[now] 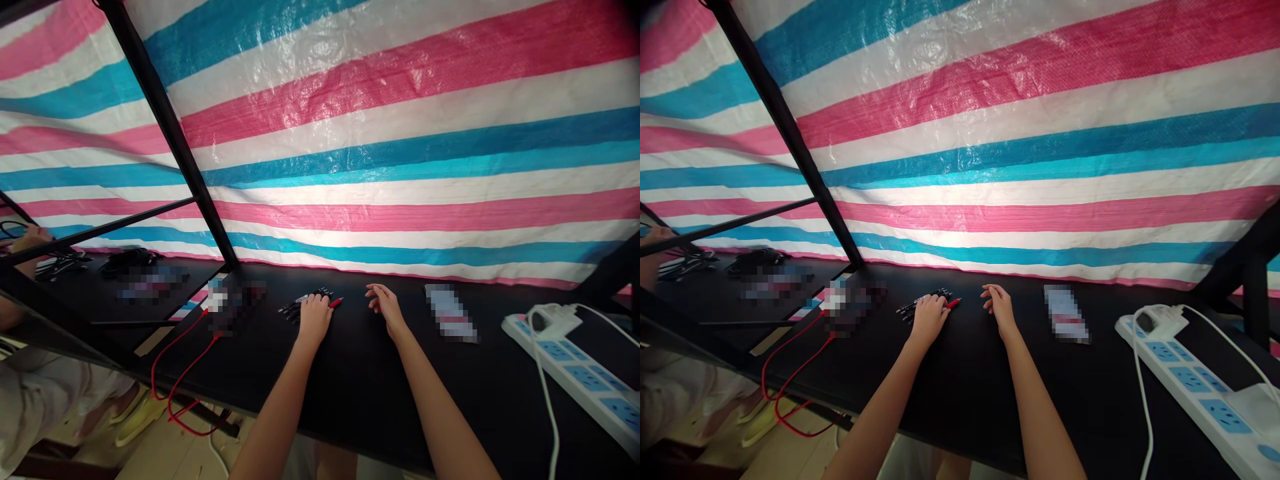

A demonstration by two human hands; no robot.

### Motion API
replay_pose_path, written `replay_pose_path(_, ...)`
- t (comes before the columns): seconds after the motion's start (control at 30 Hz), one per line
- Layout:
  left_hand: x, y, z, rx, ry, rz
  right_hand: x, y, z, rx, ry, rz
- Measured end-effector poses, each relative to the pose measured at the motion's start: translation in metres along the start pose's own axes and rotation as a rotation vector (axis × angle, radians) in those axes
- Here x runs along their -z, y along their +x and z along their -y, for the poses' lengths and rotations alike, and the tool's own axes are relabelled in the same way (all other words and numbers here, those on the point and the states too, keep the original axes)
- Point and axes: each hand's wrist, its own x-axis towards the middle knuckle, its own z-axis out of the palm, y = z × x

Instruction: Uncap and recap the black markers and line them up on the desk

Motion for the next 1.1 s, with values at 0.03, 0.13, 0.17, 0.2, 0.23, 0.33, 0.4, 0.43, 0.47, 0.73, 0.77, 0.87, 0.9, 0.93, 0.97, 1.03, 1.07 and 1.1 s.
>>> replay_pose_path(0.03, 0.000, 0.000, 0.001, 0.015, 0.010, 0.005, -0.001, 0.000, 0.000, -0.001, -0.004, 0.003)
replay_pose_path(0.13, 0.000, 0.000, 0.002, 0.068, 0.030, 0.015, -0.002, -0.002, 0.001, -0.005, -0.017, 0.014)
replay_pose_path(0.17, 0.001, 0.000, 0.002, 0.084, 0.032, 0.017, -0.003, -0.002, 0.001, -0.006, -0.021, 0.020)
replay_pose_path(0.2, 0.002, 0.000, 0.002, 0.097, 0.033, 0.016, -0.003, -0.003, 0.001, -0.006, -0.026, 0.024)
replay_pose_path(0.23, 0.003, 0.000, 0.002, 0.105, 0.032, 0.013, -0.003, -0.003, 0.000, -0.006, -0.032, 0.029)
replay_pose_path(0.33, 0.006, 0.001, 0.001, 0.104, 0.022, -0.014, -0.004, -0.002, -0.002, 0.002, -0.057, 0.047)
replay_pose_path(0.4, 0.007, 0.001, -0.002, 0.092, -0.001, -0.028, -0.004, -0.001, -0.003, 0.022, -0.108, 0.060)
replay_pose_path(0.43, 0.007, 0.001, -0.004, 0.082, -0.021, -0.025, -0.004, -0.001, -0.003, 0.039, -0.162, 0.066)
replay_pose_path(0.47, 0.007, 0.001, -0.007, 0.066, -0.045, -0.013, -0.004, -0.002, -0.002, 0.059, -0.243, 0.069)
replay_pose_path(0.73, 0.008, -0.005, -0.026, -0.190, -0.158, 0.210, -0.015, -0.023, 0.002, 0.301, -1.286, 0.233)
replay_pose_path(0.77, 0.008, -0.005, -0.027, -0.188, -0.157, 0.211, -0.016, -0.025, 0.002, 0.316, -1.329, 0.252)
replay_pose_path(0.87, 0.007, -0.004, -0.025, -0.178, -0.153, 0.211, -0.019, -0.026, 0.001, 0.314, -1.361, 0.260)
replay_pose_path(0.9, 0.006, -0.004, -0.024, -0.181, -0.153, 0.207, -0.018, -0.025, 0.001, 0.312, -1.360, 0.259)
replay_pose_path(0.93, 0.005, -0.004, -0.024, -0.188, -0.153, 0.201, -0.018, -0.025, 0.000, 0.313, -1.359, 0.259)
replay_pose_path(0.97, 0.004, -0.004, -0.023, -0.195, -0.155, 0.194, -0.018, -0.024, 0.000, 0.315, -1.359, 0.257)
replay_pose_path(1.03, 0.003, -0.004, -0.022, -0.203, -0.161, 0.187, -0.017, -0.024, -0.001, 0.320, -1.364, 0.255)
replay_pose_path(1.07, 0.003, -0.004, -0.022, -0.202, -0.164, 0.187, -0.017, -0.024, -0.002, 0.321, -1.367, 0.254)
replay_pose_path(1.1, 0.002, -0.004, -0.022, -0.200, -0.167, 0.188, -0.017, -0.024, -0.002, 0.323, -1.369, 0.252)
